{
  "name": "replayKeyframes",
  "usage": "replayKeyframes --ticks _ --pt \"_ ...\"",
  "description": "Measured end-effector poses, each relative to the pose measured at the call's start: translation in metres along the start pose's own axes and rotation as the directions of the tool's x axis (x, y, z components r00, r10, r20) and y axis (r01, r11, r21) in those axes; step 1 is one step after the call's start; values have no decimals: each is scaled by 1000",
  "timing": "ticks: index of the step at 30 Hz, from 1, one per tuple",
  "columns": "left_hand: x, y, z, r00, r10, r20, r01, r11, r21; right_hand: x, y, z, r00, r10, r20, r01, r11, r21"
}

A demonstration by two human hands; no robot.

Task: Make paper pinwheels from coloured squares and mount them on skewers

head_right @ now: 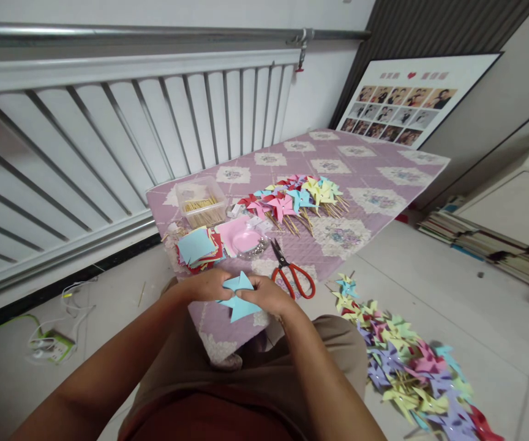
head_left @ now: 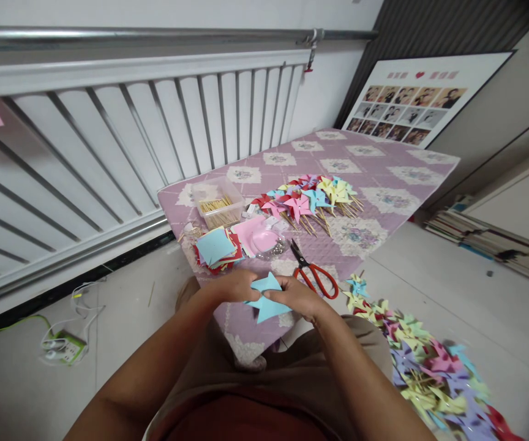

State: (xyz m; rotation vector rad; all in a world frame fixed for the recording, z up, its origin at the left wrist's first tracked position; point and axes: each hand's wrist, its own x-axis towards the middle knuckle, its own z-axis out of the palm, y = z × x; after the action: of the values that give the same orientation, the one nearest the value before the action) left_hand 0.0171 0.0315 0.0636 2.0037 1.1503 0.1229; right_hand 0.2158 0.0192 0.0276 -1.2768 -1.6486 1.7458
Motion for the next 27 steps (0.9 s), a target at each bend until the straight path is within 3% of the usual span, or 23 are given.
replayKeyframes --ticks 15,19,25,27 --pt "7 1 -4 998 -32 60 25 994 111 1 0 7 996 25 -81 -34 993 -111" --pt "7 -3 -3 999 -38 32 34 992 124 4 1 11 993 36 -111 -48 993 -107" --pt "4 -9 -6 1000 -5 -10 5 1000 -18 9 3 14 981 77 -177 -83 996 -25" --pt "2 -11 -7 994 -4 -111 -12 990 -141 10 1 14 970 96 -221 -92 995 30"
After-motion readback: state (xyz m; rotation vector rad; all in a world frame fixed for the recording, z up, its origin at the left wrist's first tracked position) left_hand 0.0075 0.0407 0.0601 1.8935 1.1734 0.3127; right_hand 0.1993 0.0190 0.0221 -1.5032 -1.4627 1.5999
